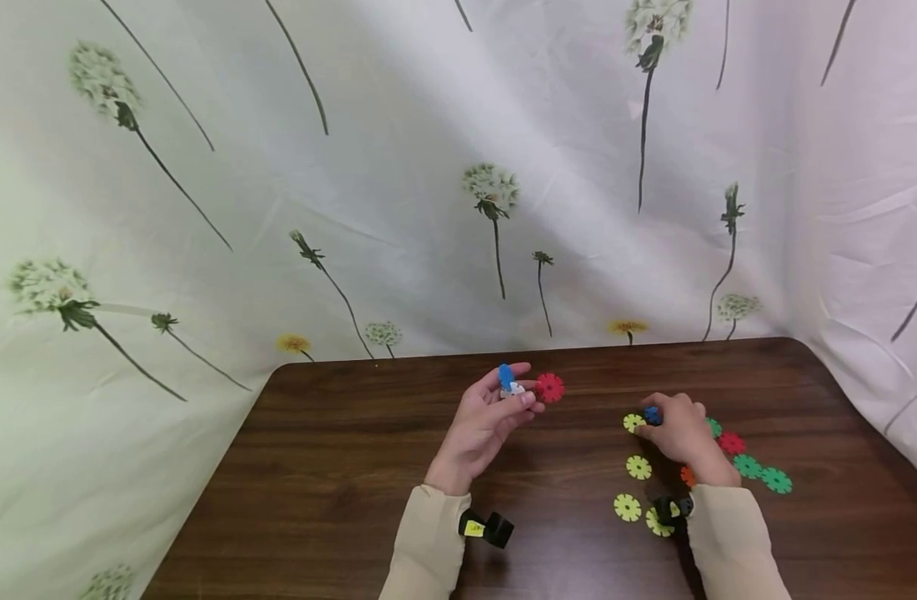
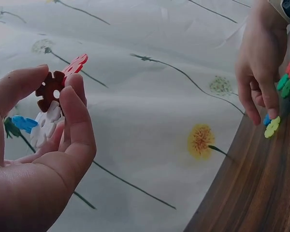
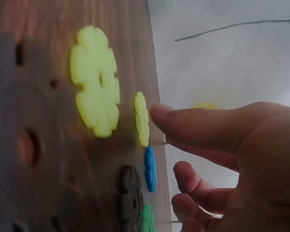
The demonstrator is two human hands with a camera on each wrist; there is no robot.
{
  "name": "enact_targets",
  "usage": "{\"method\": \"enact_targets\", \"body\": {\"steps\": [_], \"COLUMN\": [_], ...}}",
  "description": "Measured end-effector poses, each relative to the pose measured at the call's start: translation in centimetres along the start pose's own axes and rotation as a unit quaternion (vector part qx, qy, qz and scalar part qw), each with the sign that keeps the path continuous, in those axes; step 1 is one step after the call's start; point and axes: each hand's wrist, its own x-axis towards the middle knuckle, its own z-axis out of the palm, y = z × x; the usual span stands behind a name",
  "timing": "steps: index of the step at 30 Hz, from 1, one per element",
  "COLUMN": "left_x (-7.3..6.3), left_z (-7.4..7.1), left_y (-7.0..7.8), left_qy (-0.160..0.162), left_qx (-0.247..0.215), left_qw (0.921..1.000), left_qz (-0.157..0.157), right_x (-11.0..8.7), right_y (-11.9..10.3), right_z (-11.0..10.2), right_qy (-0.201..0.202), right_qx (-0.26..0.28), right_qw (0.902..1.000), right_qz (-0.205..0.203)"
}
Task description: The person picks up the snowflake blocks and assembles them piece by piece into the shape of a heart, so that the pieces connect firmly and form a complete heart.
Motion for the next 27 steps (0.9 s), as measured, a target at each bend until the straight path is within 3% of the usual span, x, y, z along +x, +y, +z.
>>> {"method": "enact_targets", "body": {"steps": [18,27], "left_x": [0.0,-0.1], "left_z": [0.2,0.0], "left_y": [0.1,0.1], "left_qy": [-0.008,0.000], "left_qx": [0.006,0.014], "left_qw": [1.0000,0.9999], "left_qz": [-0.001,0.000], "right_x": [0.1,0.2], "right_y": [-1.1,-1.2], "right_z": [0.5,0.8], "right_qy": [-0.040,-0.024], "right_qx": [-0.011,-0.002], "right_qw": [0.9976,0.9983], "right_qz": [0.055,0.052]}}
